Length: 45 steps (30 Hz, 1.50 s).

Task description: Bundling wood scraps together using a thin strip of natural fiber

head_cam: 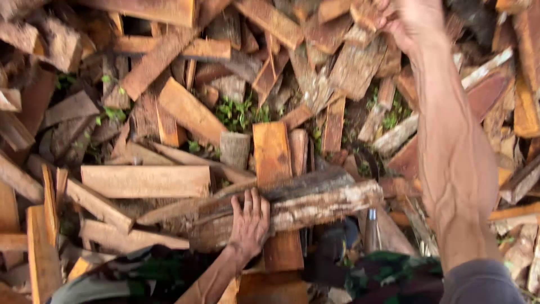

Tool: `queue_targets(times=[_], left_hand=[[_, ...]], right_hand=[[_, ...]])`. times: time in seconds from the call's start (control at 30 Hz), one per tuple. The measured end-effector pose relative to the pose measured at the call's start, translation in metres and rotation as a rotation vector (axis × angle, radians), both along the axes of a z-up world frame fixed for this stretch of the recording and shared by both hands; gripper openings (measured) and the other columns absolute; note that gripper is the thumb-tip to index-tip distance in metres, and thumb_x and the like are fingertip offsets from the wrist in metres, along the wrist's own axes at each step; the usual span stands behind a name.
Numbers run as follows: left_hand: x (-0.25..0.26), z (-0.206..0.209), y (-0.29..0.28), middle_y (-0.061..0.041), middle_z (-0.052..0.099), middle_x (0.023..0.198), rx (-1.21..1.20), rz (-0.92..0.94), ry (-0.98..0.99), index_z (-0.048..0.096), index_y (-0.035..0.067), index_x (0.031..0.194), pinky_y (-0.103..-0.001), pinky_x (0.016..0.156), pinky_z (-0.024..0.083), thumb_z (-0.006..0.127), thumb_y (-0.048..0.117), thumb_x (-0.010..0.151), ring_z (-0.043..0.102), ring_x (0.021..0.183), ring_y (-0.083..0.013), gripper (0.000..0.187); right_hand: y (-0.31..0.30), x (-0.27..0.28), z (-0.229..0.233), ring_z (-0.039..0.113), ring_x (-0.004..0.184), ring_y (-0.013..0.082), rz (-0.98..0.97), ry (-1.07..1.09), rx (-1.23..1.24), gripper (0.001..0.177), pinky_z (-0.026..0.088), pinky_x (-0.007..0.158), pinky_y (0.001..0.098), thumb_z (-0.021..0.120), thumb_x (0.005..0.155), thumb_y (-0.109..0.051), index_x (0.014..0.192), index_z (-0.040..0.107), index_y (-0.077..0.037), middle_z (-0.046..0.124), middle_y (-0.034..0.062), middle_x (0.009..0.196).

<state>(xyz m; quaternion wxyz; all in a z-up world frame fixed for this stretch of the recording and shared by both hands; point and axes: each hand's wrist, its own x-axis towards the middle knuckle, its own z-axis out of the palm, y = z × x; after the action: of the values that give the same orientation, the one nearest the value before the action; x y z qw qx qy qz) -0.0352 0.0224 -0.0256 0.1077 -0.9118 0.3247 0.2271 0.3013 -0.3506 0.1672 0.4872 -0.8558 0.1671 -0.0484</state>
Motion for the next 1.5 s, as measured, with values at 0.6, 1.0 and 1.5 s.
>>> queue_targets(times=[0.6, 1.0, 1.5], left_hand=[[-0.007, 0.059, -0.03, -0.033, 0.053, 0.139, -0.011, -0.017, -0.281, 0.047, -0.003, 0.139, -0.076, 0.101, 0.032, 0.075, 0.03, 0.084, 0.046, 0.134, -0.0478, 0.07], [-0.012, 0.031, -0.004, -0.024, 0.042, 0.138, -0.178, -0.145, -0.33, 0.039, 0.002, 0.148, -0.07, 0.103, 0.035, 0.074, 0.038, 0.086, 0.044, 0.128, -0.0407, 0.08], [0.007, 0.05, -0.011, -0.028, 0.009, 0.168, -0.319, 0.074, -0.282, 0.026, 0.003, 0.159, -0.073, 0.117, 0.0, 0.043, 0.085, 0.088, 0.001, 0.156, -0.0448, 0.109]], right_hand=[[0.046, -0.268, -0.114, 0.062, 0.116, 0.0491, 0.741, 0.286, -0.047, 0.076, 0.049, 0.101, 0.0604, 0.085, 0.083, -0.033, 0.14, 0.056, 0.007, 0.064, 0.0317, 0.126], [0.05, -0.238, -0.181, 0.055, 0.123, 0.039, 1.109, 0.413, -0.289, 0.096, 0.049, 0.103, 0.0533, 0.073, 0.079, -0.074, 0.145, 0.056, -0.008, 0.056, 0.02, 0.132], [0.058, -0.24, -0.169, 0.07, 0.105, 0.0335, 1.161, 0.174, -0.317, 0.08, 0.057, 0.075, 0.0383, 0.063, 0.085, -0.073, 0.147, 0.057, -0.023, 0.064, 0.0125, 0.137]])
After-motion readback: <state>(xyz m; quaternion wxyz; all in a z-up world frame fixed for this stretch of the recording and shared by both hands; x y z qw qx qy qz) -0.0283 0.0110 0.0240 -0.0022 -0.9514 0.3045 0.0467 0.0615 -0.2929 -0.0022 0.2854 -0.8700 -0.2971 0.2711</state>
